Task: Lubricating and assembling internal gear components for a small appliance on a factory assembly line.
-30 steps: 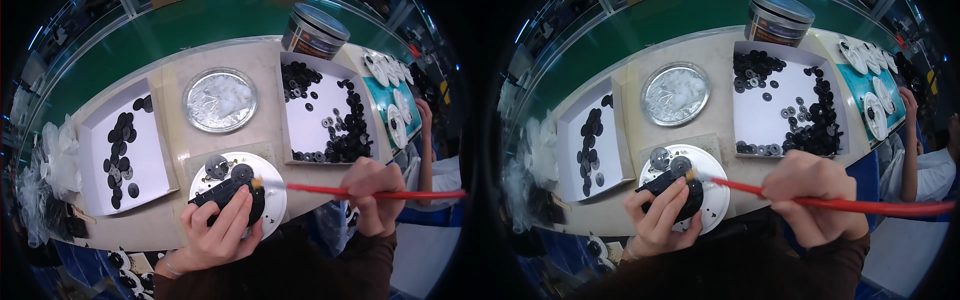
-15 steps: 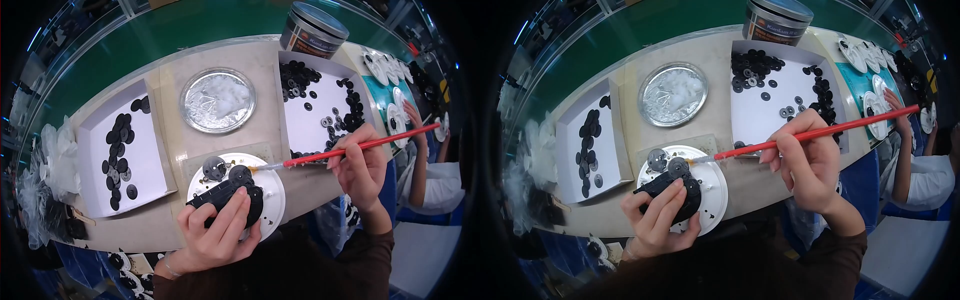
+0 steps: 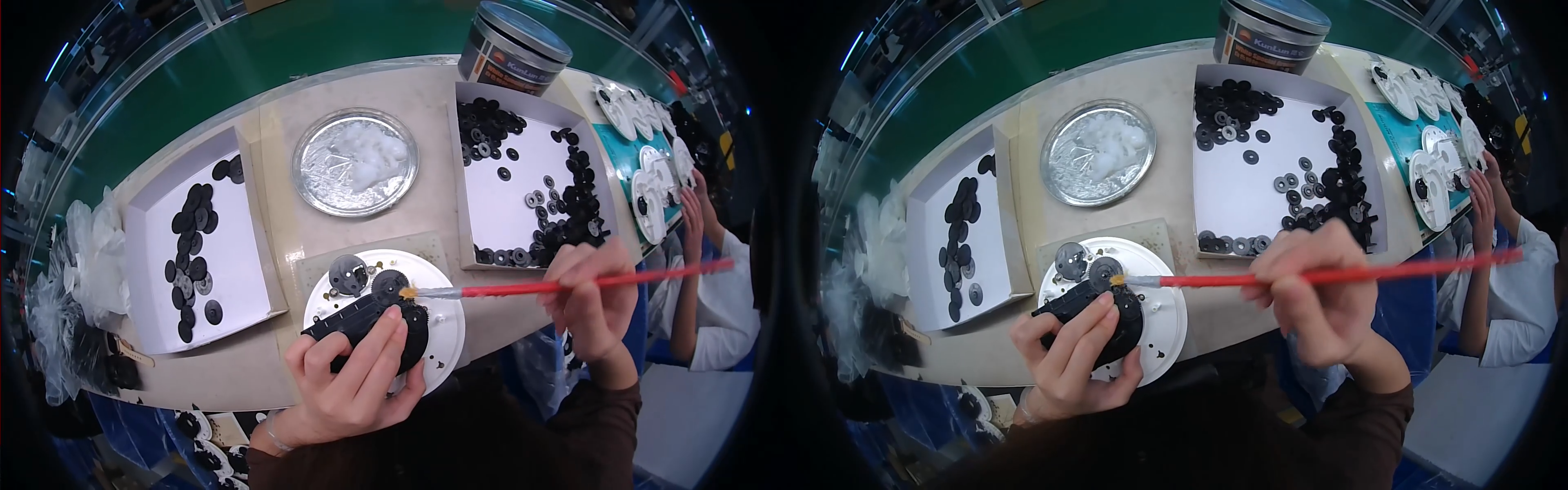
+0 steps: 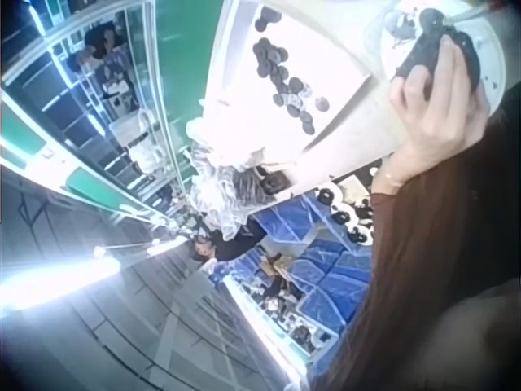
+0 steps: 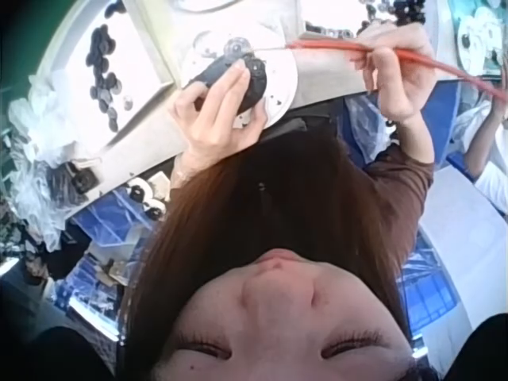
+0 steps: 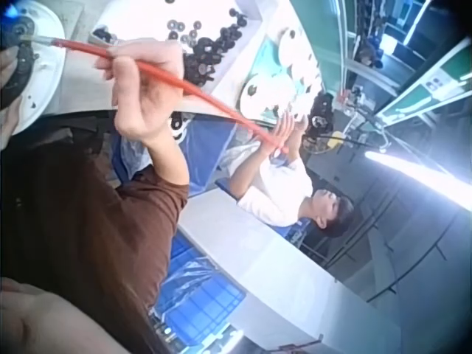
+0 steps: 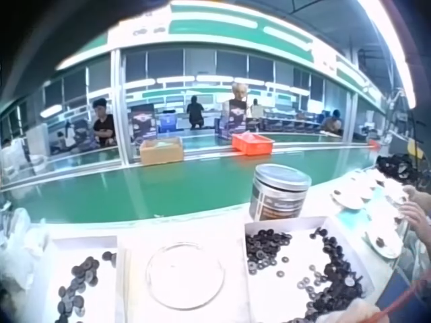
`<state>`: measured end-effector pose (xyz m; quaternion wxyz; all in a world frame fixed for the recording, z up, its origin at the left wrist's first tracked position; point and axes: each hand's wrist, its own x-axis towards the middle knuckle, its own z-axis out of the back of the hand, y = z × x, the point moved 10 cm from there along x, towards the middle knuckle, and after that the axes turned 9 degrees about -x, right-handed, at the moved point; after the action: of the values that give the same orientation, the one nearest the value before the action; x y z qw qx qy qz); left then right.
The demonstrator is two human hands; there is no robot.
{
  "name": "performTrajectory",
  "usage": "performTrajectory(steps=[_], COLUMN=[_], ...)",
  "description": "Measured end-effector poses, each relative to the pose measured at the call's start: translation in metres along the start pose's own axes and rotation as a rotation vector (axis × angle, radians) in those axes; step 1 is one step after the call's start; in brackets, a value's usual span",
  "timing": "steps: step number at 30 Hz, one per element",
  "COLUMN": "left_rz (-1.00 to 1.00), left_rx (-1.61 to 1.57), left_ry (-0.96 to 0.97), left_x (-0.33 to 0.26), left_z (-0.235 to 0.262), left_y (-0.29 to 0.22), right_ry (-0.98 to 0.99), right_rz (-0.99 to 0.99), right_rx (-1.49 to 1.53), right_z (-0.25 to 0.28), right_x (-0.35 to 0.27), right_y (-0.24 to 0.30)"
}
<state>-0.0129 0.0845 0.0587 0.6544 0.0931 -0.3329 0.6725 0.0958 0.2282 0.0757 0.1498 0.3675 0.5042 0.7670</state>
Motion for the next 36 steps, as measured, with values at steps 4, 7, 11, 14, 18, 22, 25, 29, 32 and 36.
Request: performTrajectory(steps=[4,7,11,14,18,22,25,29,32,36], left_rz=[0.003,0.002,0.003,0.012,0.026,0.018,0.023,0.032,0.003,-0.010], left_rx=[0.001,-0.002,0.009,0.011,0.014,-0.007,-0.017,-0.017,-0.026,-0.023], left_ry=[0.002,0.002,-0.003,-0.033,-0.026,-0.035,-0.031,-0.044,-0.066,-0.089], left_x=[-0.001,-0.001,-0.001,0.000,-0.002,0.000,-0.001,-0.003,-0.003,-0.003], left_z=[0.001,0.001,0.001,0.002,0.002,0.002,0.002,0.006,0.007,0.007], left_y=[0.001,0.000,0.000,0.003,0.005,0.004,0.005,0.006,0.004,0.003], right_ry=[0.187,0.171,0.074,0.019,0.066,0.035,0.071,0.151,-0.084,-0.121], right_rz=[0.185,0.208,0.100,0.054,0.033,0.043,0.113,0.192,0.220,0.124], right_rx=[-0.137,-0.169,-0.091,-0.044,-0.045,-0.030,-0.081,-0.151,-0.221,-0.273], right_z=[-0.009,-0.012,-0.003,0.004,-0.004,0.004,0.000,-0.010,0.006,-0.004], right_x=[-0.005,-0.005,-0.002,-0.004,0.001,-0.005,-0.004,-0.003,0.003,0.030], right_y=[0.028,0.032,0.025,0.016,0.012,0.016,0.021,0.031,0.037,0.014])
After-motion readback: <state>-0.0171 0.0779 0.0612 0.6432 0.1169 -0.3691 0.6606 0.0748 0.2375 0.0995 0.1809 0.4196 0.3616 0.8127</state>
